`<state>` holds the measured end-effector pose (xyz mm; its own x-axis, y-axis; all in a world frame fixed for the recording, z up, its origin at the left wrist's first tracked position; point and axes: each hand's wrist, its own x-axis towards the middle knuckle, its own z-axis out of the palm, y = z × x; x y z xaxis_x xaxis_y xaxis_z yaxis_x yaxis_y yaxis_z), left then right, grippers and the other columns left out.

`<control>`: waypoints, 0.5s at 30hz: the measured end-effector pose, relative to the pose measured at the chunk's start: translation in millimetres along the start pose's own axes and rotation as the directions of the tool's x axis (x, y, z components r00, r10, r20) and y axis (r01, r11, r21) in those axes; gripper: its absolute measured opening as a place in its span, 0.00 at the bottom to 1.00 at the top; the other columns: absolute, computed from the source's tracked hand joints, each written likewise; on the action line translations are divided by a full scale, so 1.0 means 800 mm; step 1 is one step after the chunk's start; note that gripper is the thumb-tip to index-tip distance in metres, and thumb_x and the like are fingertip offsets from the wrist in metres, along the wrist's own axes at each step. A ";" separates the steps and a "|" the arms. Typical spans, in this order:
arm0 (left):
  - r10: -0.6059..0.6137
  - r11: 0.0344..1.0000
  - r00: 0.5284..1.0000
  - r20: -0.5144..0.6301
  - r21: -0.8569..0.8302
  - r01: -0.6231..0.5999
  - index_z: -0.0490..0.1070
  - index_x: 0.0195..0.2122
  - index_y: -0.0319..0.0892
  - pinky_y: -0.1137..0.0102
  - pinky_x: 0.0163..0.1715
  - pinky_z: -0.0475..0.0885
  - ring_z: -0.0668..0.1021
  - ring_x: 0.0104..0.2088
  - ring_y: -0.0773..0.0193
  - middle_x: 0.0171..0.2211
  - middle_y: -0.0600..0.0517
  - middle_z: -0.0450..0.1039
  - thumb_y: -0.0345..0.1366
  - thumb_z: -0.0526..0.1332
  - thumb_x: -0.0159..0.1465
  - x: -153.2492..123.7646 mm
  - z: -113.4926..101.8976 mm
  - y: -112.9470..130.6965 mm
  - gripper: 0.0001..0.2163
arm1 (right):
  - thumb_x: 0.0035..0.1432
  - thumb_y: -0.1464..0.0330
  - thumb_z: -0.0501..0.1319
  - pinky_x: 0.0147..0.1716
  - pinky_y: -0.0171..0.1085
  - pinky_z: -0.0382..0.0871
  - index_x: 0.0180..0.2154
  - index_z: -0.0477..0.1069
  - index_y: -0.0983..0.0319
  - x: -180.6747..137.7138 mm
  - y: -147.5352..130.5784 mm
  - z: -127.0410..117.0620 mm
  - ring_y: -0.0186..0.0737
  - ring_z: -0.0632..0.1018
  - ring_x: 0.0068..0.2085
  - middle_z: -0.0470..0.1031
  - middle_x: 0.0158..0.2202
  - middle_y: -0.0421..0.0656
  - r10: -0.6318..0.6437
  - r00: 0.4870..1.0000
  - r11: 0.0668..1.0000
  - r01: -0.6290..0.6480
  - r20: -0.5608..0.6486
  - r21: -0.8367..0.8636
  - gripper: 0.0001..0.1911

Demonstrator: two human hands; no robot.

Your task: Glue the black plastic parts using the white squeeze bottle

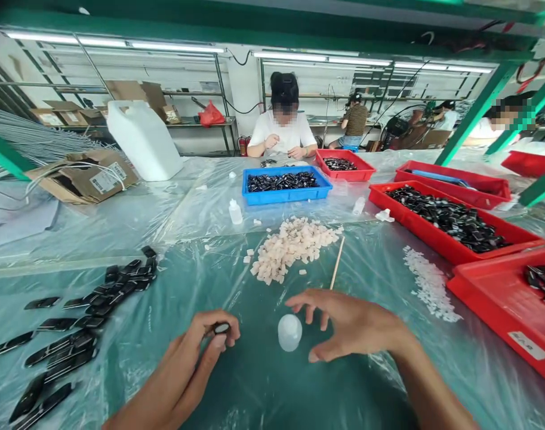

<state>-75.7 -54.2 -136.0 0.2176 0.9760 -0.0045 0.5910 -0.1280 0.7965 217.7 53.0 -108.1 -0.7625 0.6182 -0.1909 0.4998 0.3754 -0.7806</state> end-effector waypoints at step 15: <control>0.221 0.972 0.957 -0.186 -0.034 -0.231 0.64 0.47 0.56 0.69 0.32 0.64 0.72 0.31 0.64 0.36 0.58 0.70 0.46 0.47 0.77 -0.001 0.011 -0.008 0.09 | 0.55 0.71 0.74 0.38 0.30 0.69 0.49 0.74 0.49 0.020 -0.039 0.059 0.35 0.76 0.40 0.77 0.46 0.33 -0.163 0.932 0.964 0.220 -0.323 0.147 0.22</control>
<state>-73.1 -55.3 -146.4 0.1943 0.9389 0.2843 0.4983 -0.3441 0.7958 170.3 18.6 -114.5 -0.6596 0.7381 0.1420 0.2538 0.3965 -0.8823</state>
